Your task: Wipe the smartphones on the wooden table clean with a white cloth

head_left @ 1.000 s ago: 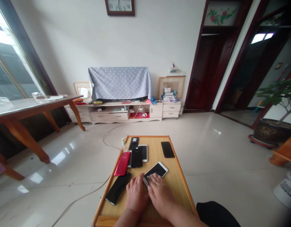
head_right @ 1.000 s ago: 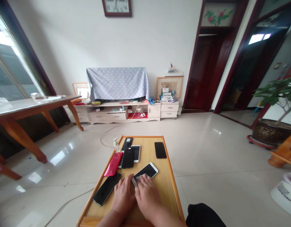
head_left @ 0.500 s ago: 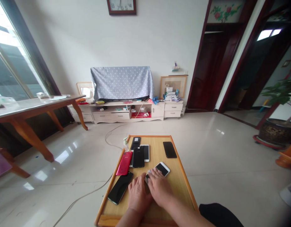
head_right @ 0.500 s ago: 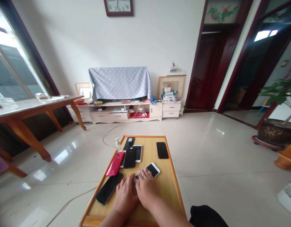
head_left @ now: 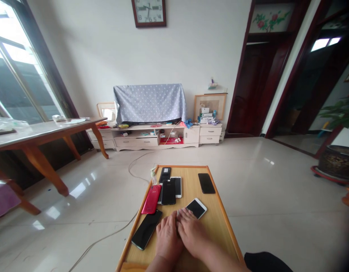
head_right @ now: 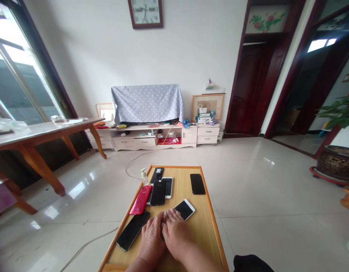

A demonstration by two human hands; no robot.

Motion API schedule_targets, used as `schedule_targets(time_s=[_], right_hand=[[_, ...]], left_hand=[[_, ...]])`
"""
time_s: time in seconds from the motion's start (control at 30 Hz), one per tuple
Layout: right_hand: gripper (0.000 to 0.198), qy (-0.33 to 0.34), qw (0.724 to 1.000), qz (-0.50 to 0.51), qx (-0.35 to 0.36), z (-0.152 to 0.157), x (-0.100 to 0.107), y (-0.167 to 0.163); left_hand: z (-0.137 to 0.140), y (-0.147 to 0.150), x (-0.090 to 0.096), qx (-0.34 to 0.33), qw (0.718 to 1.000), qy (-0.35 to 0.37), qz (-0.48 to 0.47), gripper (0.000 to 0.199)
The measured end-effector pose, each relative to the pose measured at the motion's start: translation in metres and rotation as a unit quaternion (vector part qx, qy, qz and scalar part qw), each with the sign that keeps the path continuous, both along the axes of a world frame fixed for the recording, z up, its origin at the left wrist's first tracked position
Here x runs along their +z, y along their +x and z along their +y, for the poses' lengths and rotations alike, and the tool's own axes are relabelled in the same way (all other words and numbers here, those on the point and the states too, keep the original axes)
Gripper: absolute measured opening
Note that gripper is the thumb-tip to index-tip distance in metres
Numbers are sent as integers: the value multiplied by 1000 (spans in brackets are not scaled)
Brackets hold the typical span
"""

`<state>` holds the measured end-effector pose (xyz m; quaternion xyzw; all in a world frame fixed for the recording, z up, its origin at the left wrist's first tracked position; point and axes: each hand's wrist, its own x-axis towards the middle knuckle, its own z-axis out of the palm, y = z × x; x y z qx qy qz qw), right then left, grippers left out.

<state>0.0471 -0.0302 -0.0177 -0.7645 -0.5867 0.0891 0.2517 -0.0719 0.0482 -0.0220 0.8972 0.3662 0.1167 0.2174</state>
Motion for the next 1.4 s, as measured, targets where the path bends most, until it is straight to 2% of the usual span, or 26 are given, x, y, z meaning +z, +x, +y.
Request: schedule_targets(time_s=[0.07,0.17,0.33,0.43,0.5,0.6,0.7,0.77,0.87,0.93,1.0,1.13,1.2,1.4], right_hand=[[50,11,999,-3,37,-14,-3,-12],[49,11,999,-7,36,-32,-9,-5],[53,-12,996,-17,-84,-32,-14,44],[55,-13,990,-23,-137,-25,-12,50],[55,-9,992,-16,-122,-24,-11,34],[52,5,1000,-2,-30,-26,-11,4],[49,7,1000,8,17,-24,-8,-1],[49,-3,1000,14,-23,-18,-4,15],[53,-10,992,16,-123,-6,1,41],[55,-9,988,16,-152,1,1,43],[54,-8,992,17,-123,4,-1,31],[50,6,1000,20,-13,6,-9,5],[50,7,1000,16,-25,8,-10,11],[52,11,992,0,-130,2,-11,55]], left_hand=[[1,-1,-2,-3,1000,0,-1,58],[1,0,-3,1,1000,-1,8,60],[-3,3,-1,7,1000,17,-13,67],[-4,3,-1,10,1000,14,-11,67],[-3,3,-1,11,1000,13,-5,66],[-1,2,-1,4,1000,9,8,60],[-2,3,2,0,1000,6,19,58],[-3,4,5,6,1000,10,22,62],[-5,6,7,9,999,9,30,69],[-5,5,6,9,1000,9,29,70],[-4,4,4,9,1000,9,20,67],[-2,3,3,2,1000,2,8,58],[-2,4,4,3,1000,3,10,60],[-5,5,11,10,999,11,38,64]])
